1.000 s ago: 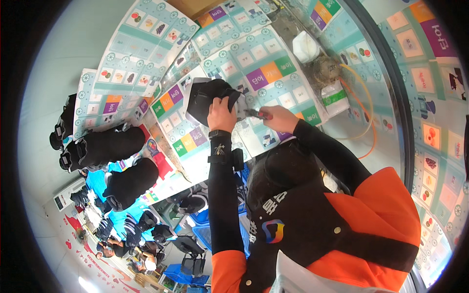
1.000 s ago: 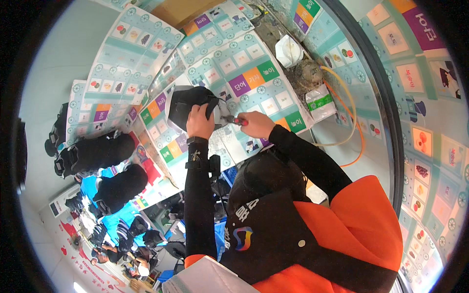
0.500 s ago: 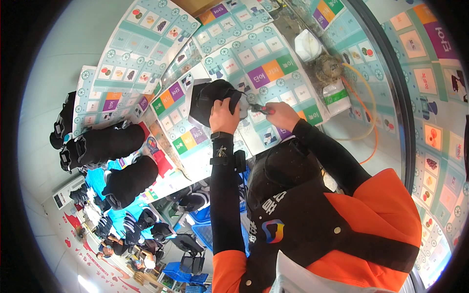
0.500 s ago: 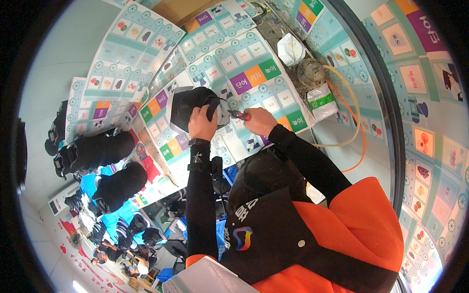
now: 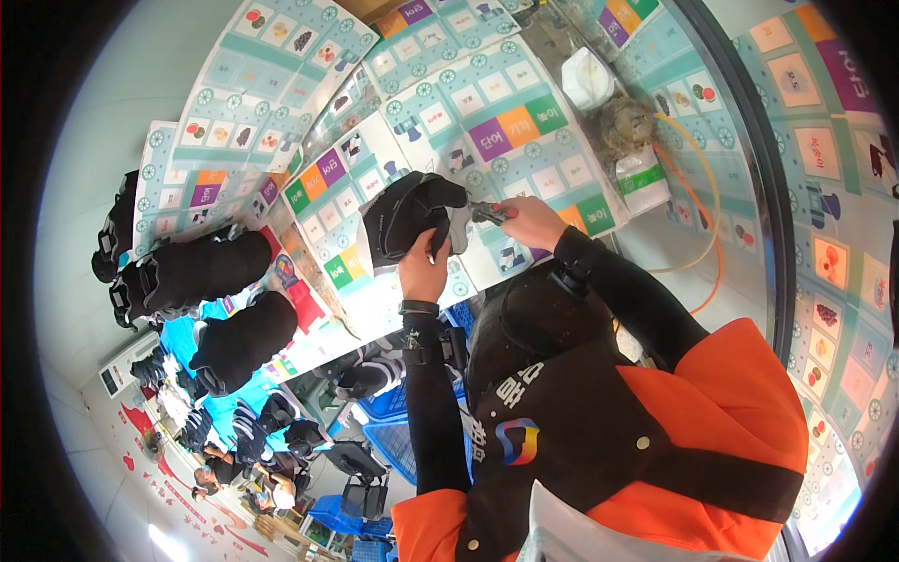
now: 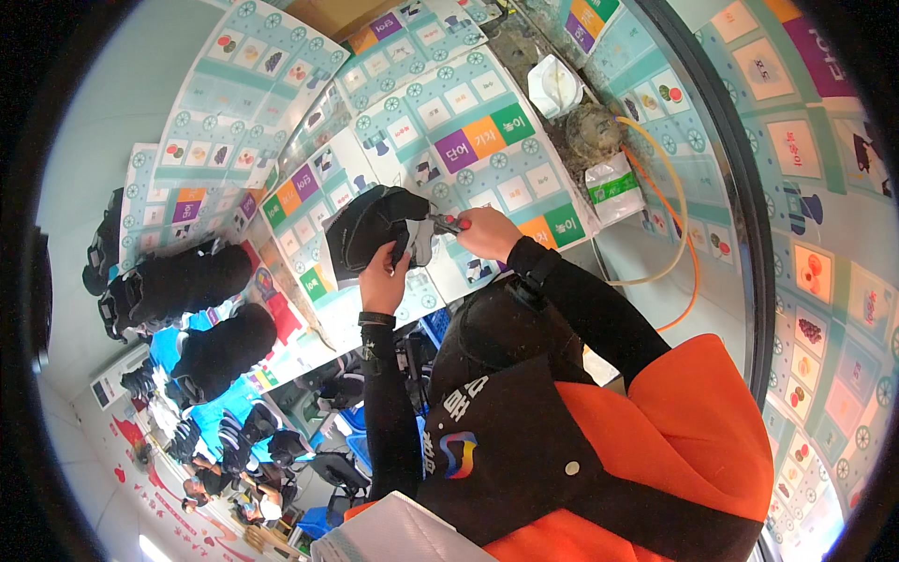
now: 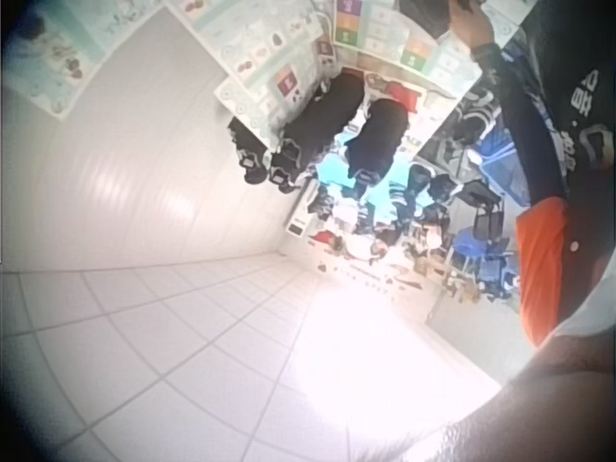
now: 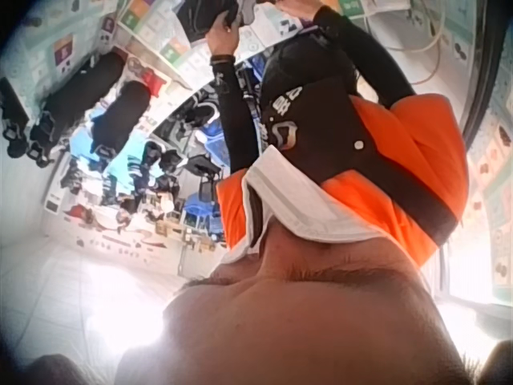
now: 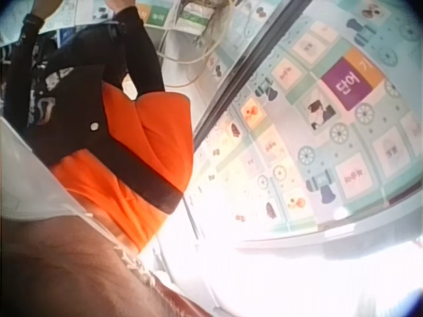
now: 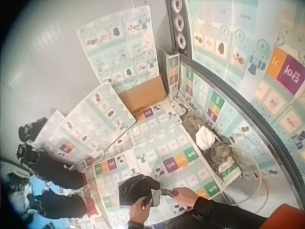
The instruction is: The person trims excess material from the inside of shoes using a small hand tool. They pick up individual shoes from a blue crate, use the tool to cut away interior components, and then place the finished items back into another crate.
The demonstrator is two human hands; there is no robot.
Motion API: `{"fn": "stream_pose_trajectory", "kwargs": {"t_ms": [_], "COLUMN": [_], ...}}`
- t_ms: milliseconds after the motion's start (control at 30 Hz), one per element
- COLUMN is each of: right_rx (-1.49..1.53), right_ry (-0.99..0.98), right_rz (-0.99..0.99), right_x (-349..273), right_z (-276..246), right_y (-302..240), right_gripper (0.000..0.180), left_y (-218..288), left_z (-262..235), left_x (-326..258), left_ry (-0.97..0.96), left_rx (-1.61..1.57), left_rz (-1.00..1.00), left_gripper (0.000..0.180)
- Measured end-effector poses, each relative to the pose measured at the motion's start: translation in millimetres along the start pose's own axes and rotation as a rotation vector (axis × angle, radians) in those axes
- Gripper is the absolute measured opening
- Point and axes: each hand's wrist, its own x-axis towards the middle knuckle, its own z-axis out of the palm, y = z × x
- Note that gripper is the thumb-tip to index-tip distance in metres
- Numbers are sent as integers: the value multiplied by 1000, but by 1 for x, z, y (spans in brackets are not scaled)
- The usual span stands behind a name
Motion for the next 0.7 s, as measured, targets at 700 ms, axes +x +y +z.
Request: {"fn": "stream_pose_trajectory", "kwargs": {"t_ms": [700], "right_rx": [178], "right_ry": [-281], "right_rz": [159], "right_x": [-10], "right_z": [-11], "right_y": [-13], "right_gripper": [23], "left_y": [-8], "left_z": [8], "left_x": [-19], "left_ry": [42], "left_rx": [-101], "left_rz": [-97], "left_gripper": [28]}}
